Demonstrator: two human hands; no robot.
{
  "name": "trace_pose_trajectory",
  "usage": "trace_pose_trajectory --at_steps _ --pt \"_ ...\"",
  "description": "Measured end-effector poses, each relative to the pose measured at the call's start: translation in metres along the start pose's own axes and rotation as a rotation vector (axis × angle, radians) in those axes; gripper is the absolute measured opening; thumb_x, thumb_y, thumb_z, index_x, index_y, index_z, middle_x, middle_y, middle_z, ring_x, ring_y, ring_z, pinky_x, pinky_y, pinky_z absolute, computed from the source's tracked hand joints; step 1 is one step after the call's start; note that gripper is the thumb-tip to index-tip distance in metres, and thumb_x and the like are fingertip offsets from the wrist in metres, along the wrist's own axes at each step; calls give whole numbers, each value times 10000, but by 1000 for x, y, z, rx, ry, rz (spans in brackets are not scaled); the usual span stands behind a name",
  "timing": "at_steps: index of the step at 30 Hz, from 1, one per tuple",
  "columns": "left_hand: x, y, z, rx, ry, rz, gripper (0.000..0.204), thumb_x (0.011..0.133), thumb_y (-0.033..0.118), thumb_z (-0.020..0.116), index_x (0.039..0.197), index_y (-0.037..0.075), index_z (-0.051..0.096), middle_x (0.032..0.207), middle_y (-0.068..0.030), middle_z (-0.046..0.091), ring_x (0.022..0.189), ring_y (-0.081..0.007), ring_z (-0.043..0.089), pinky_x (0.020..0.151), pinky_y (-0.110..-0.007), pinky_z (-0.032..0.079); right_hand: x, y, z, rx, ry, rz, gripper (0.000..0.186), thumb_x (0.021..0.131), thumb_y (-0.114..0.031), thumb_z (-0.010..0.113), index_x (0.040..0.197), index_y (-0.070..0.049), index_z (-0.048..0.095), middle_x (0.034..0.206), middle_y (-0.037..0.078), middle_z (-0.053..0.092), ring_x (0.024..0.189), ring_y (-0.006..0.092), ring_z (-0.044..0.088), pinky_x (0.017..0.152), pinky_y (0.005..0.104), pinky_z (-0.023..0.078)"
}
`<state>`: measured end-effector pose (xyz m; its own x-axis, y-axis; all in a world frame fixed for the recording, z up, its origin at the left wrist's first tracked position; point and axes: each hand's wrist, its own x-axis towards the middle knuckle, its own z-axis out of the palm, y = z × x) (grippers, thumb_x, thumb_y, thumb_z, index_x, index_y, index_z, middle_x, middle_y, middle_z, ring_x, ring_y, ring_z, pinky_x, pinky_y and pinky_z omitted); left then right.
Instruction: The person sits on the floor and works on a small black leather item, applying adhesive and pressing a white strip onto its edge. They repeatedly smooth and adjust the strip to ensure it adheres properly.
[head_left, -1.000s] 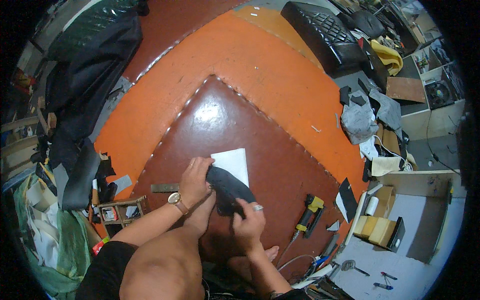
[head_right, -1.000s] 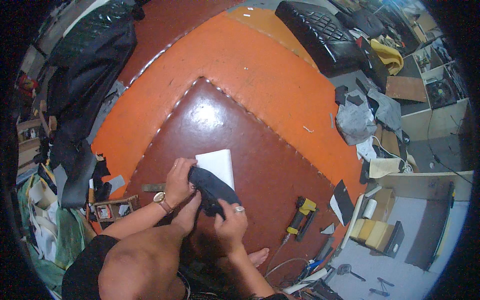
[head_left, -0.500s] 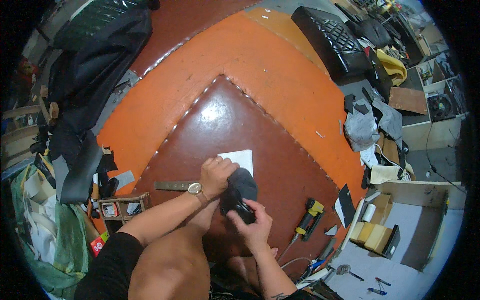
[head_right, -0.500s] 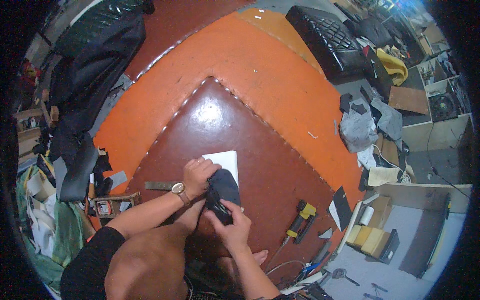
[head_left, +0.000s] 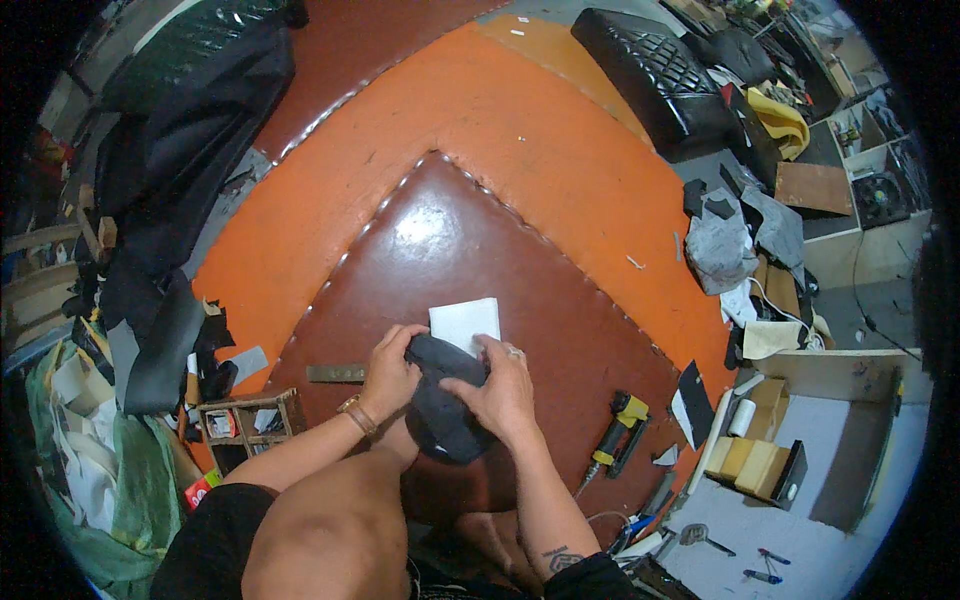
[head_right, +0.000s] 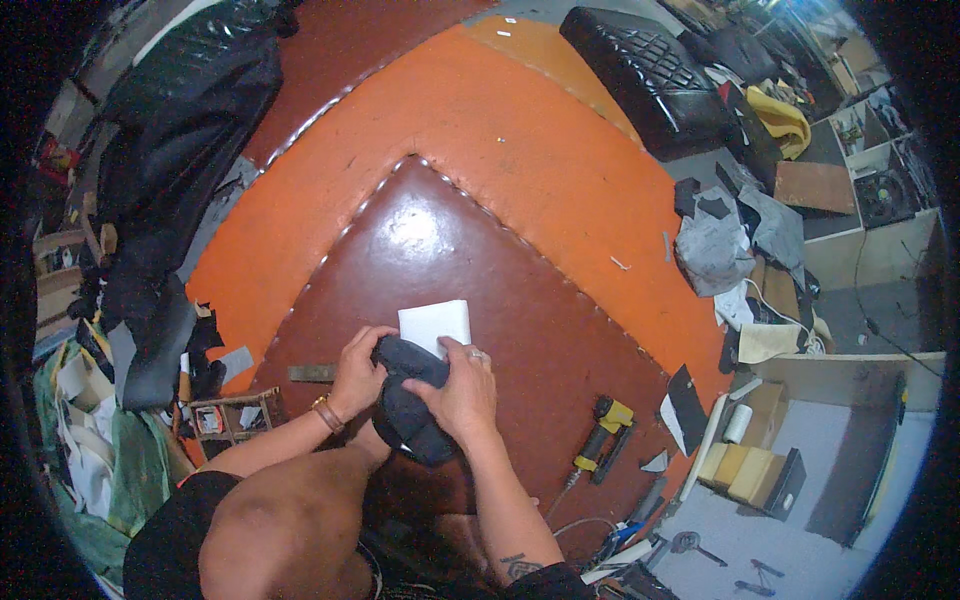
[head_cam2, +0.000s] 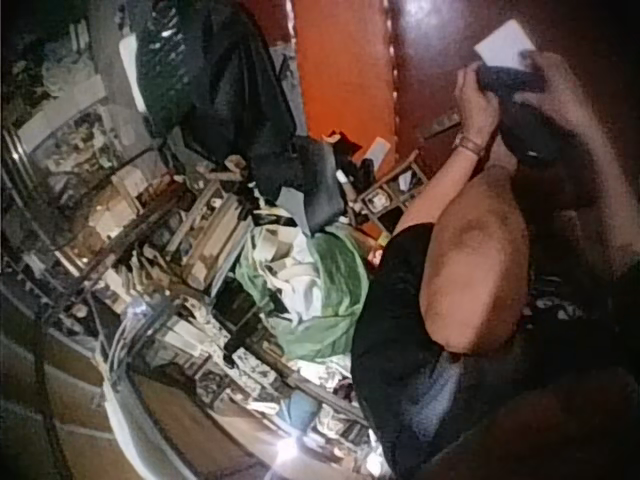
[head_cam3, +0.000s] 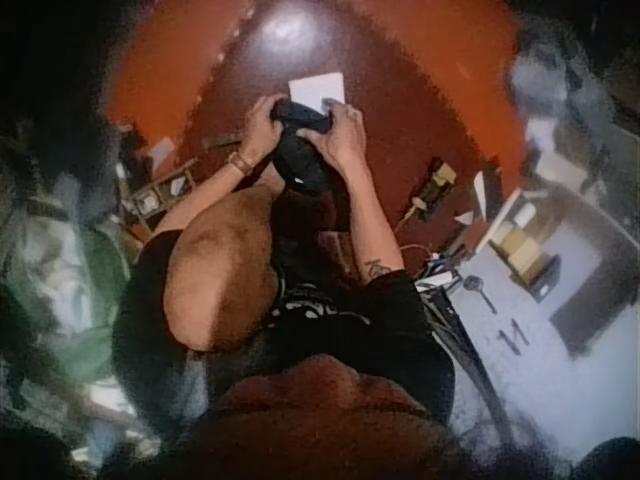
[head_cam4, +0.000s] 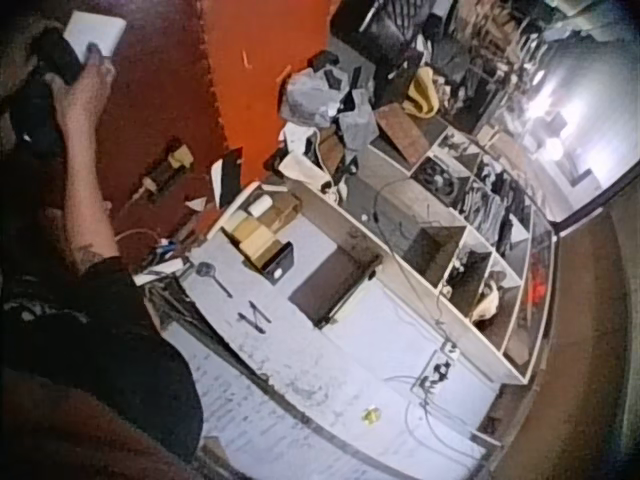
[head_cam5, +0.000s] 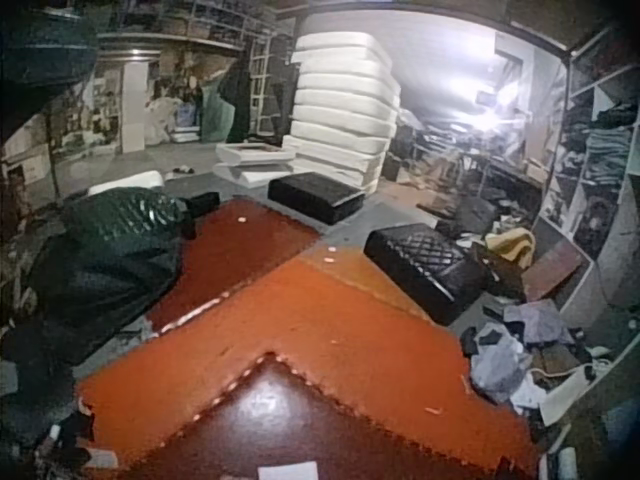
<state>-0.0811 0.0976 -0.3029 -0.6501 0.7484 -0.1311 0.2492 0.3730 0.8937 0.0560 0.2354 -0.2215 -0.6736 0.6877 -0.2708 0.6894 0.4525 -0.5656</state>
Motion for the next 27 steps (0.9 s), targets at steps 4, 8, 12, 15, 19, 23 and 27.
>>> trace_pose_trajectory --at_steps 4,8,12,15,19,23,27 --pt "6 15 -5 -112 -169 20 418 911 -9 687 1328 22 672 1183 -158 694 1158 -302 680 1018 -375 534 29 45 1 173 -85 206 362 890 -274 836 1150 -43 734 1106 215 751 1041 411 719 927 494 560" --pt "20 0 -12 -174 -279 -69 383 956 192 806 1288 15 731 1218 -124 711 1188 -246 670 1042 -377 526 45 57 1 269 -153 140 273 981 -249 740 1126 -18 762 1060 243 751 1002 429 731 894 490 562" --pt "37 -12 -7 -189 -236 -108 282 934 199 829 1143 15 786 1211 -112 717 1155 -242 672 1045 -376 523 48 64 -14 433 -412 -4 328 1043 -281 698 1100 39 744 965 149 748 891 263 710 826 398 559" --pt "45 -11 3 -186 -207 -68 242 919 173 838 1100 18 791 1218 -115 719 1145 -242 668 1026 -385 533 45 78 -5 831 -436 303 335 1027 -295 737 1060 38 726 943 73 687 898 163 642 808 332 539" --pt "41 -19 10 -195 -98 -33 211 914 159 839 1065 22 786 1239 -113 719 1189 -260 656 984 -411 552 28 37 -12 462 -83 64 348 924 -292 846 1071 -3 717 912 76 687 914 211 678 806 364 552" --pt "51 -11 2 -152 -193 141 225 911 188 831 1044 16 774 1159 -130 731 1113 -306 694 945 -426 562 22 21 -4 47 7 37 278 894 -225 832 1046 -10 740 993 246 720 912 403 701 797 468 543" --pt "43 0 -7 -12 -419 211 241 880 225 831 992 18 779 1063 -165 734 1017 -388 710 907 -453 564 7 29 -27 -107 -121 65 334 1019 -353 677 1088 -40 769 1035 267 746 991 472 711 881 521 554"
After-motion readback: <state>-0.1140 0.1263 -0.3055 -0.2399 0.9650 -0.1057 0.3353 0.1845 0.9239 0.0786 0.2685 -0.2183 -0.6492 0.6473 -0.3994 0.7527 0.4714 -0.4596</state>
